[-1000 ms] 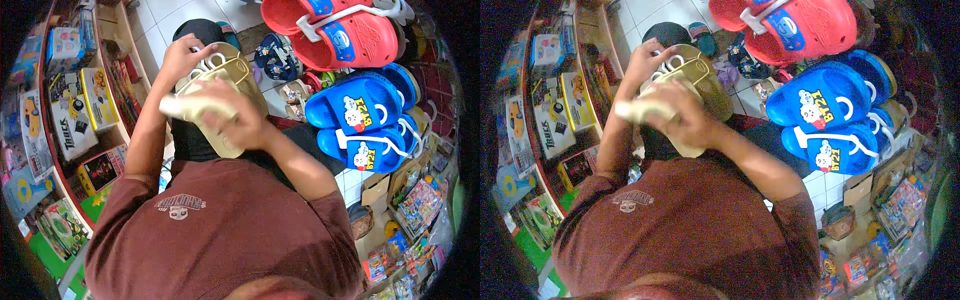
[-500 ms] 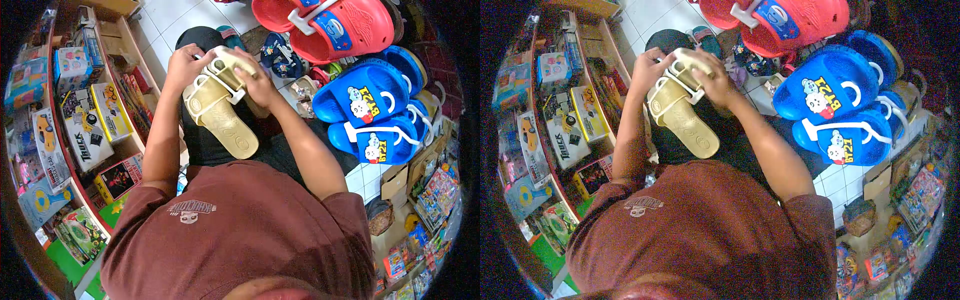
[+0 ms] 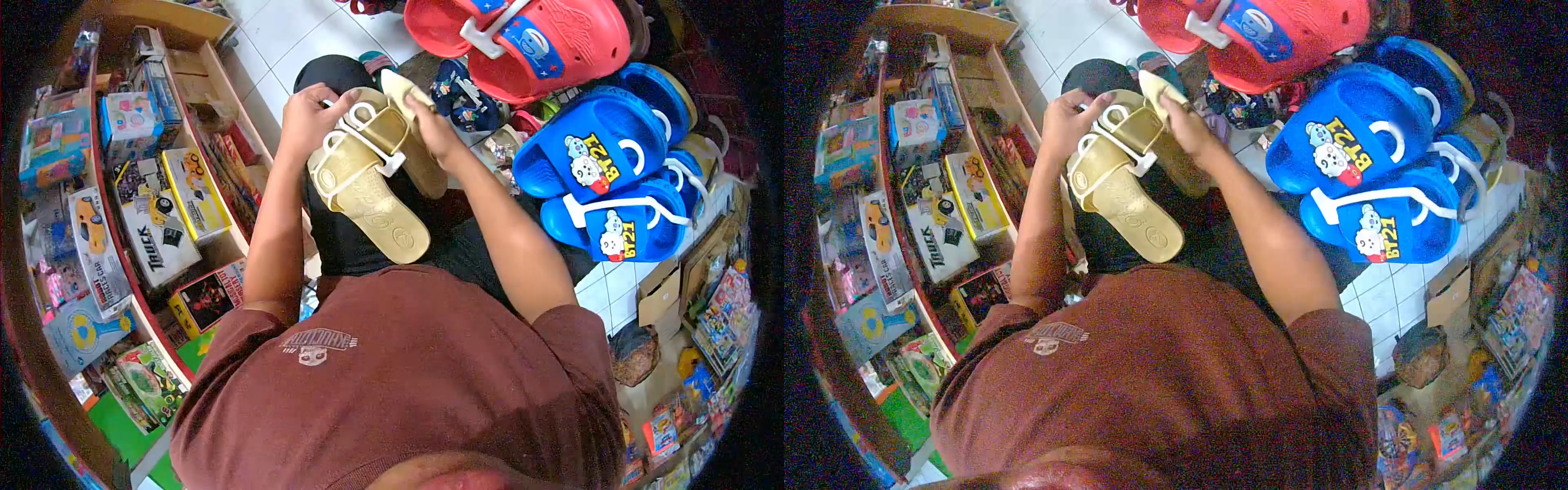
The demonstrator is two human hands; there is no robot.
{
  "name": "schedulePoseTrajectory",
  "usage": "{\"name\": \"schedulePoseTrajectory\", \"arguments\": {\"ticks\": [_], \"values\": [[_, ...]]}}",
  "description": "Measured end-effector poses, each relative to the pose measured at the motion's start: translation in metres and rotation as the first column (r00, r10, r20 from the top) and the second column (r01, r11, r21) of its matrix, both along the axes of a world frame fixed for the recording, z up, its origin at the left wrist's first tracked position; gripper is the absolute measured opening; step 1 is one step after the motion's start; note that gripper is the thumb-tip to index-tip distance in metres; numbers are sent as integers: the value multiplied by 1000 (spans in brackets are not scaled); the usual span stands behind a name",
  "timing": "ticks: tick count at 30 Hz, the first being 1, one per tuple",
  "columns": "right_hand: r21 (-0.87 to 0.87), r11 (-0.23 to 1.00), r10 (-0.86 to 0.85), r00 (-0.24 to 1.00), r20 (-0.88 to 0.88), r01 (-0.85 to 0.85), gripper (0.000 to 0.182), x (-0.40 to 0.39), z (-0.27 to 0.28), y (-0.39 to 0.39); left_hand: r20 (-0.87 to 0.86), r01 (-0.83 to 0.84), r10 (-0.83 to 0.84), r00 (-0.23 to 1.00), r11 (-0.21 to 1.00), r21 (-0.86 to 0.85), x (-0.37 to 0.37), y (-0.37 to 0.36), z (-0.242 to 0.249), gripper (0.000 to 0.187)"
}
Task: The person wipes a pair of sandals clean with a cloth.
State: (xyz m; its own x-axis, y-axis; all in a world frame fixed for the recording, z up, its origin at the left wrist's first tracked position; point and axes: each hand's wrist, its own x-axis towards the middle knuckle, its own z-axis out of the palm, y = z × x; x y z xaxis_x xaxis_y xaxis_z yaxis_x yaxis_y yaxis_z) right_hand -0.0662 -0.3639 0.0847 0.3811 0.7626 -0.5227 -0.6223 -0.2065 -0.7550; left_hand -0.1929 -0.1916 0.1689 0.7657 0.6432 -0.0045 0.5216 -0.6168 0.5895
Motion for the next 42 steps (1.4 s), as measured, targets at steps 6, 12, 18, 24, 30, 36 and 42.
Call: {"name": "schedulePoseTrajectory", "arguments": {"ticks": [6,12,18,24,30,36,42], "values": [[20,995,102,995,11,-102,65,11,-19,1,-15,-37,36,999,995,-94,-3,9,6,53],[52,995,-76,988,-134,84,56,3,7,-2,-428,293,-282,859,955,-42,11,12,84,65],[214,951,-148,937,-317,223,51,6,20,-6,-431,269,-135,892,926,266,2,-26,108,85],[138,962,-198,947,-252,238,49,5,35,-10,-173,107,-114,978,993,-55,-31,-39,90,74],[182,954,-181,943,-280,237,47,-1,32,-9,-7,-27,29,1000,976,216,-28,-67,57,69],[225,948,-109,895,-433,225,45,0,51,-12,107,-144,118,987,945,293,-14,-60,48,56],[312,927,0,831,-556,209,47,-32,88,-18,24,141,-144,989,986,87,-3,-4,75,42]]}}
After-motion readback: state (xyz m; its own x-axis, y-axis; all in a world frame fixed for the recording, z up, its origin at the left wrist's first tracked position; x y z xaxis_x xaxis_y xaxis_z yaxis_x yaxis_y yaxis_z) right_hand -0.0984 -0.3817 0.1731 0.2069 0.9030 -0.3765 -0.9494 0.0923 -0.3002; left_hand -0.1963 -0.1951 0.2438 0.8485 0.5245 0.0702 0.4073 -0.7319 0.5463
